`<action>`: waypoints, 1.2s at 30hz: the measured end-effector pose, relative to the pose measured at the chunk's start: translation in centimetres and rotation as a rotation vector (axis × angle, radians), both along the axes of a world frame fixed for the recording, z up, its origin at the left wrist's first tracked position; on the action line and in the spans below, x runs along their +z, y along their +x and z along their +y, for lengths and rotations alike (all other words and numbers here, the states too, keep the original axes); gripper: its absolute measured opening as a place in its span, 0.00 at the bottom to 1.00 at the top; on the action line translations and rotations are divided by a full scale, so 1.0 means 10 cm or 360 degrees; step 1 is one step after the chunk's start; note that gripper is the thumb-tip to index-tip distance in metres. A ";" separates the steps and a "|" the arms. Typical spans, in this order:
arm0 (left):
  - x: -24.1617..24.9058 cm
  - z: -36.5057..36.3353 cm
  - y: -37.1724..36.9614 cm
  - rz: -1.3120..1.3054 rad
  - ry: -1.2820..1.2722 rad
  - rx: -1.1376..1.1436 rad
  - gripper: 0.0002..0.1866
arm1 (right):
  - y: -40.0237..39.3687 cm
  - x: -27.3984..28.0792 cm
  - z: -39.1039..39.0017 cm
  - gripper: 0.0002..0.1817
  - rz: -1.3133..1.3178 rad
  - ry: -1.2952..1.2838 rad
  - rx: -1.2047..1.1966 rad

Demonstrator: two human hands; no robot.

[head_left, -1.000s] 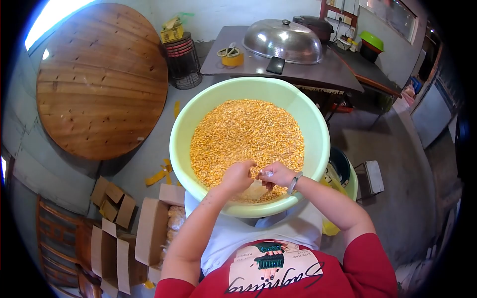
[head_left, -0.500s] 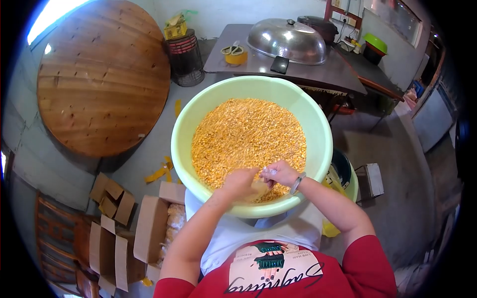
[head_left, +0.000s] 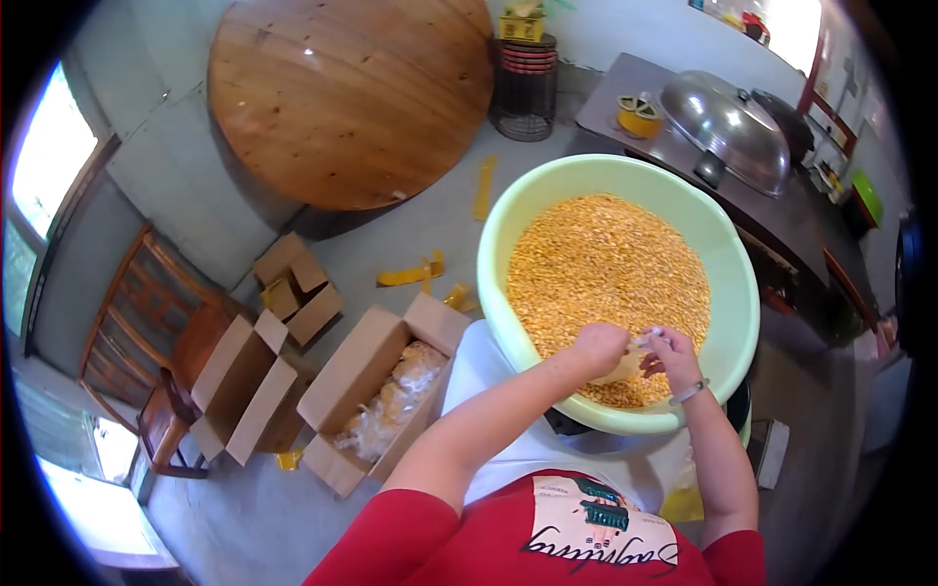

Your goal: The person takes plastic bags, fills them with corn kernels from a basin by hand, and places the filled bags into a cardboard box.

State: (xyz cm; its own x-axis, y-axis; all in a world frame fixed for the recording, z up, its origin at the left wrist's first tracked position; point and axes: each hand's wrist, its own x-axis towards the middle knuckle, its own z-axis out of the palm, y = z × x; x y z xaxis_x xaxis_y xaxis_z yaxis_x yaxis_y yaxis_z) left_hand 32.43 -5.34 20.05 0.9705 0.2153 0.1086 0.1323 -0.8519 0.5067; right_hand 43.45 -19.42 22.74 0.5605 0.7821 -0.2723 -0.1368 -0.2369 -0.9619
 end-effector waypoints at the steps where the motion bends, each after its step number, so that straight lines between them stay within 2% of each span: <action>1: 0.04 0.02 0.01 -0.0048 -0.0024 0.0024 0.07 | 0.01 0.01 0.00 0.13 -0.0001 -0.0012 0.0011; 5: 0.17 0.16 0.01 -0.0251 -0.0123 0.0238 0.08 | 0.01 0.01 0.00 0.13 0.0015 -0.0021 -0.0007; 11: 0.83 0.60 -0.27 -0.0459 -0.0323 0.0524 0.07 | 0.03 -0.04 -0.03 0.15 -0.0001 0.0008 0.0003; 14: 0.86 1.03 -0.47 -0.0603 -0.0508 0.0595 0.05 | 0.00 0.01 -0.01 0.18 -0.0068 -0.0011 0.0032; 16: 1.25 1.27 -0.93 -0.0473 -0.0677 0.0812 0.05 | -0.01 0.02 -0.01 0.20 -0.0060 -0.0011 0.0036; 18: 1.15 1.50 -1.21 -0.0651 -0.0795 0.0938 0.10 | -0.02 0.02 -0.02 0.20 -0.0034 -0.0019 0.0024; 20: 1.15 1.62 -1.57 -0.0636 -0.0837 0.1088 0.10 | -0.01 0.02 -0.01 0.19 -0.0024 -0.0021 0.0015; 24: 0.80 1.76 -2.21 -0.0601 -0.1032 0.1438 0.09 | -0.01 0.02 0.00 0.19 -0.0036 -0.0002 0.0037; 31: -0.40 1.69 -3.38 -0.0613 -0.1408 0.1923 0.07 | -0.02 -0.02 0.03 0.16 -0.0061 -0.0119 -0.0022; 36: -1.15 1.44 -3.83 -0.0621 -0.1575 0.2371 0.04 | -0.03 -0.05 0.05 0.13 -0.0140 -0.0153 -0.0090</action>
State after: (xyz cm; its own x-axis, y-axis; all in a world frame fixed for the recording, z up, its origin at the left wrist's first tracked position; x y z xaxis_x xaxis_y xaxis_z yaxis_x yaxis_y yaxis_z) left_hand -5.86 9.08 8.55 -0.1135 0.8938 -0.4339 0.1769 0.4479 0.8764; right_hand 43.10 -18.89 22.24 0.6280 0.7213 -0.2923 -0.0687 -0.3227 -0.9440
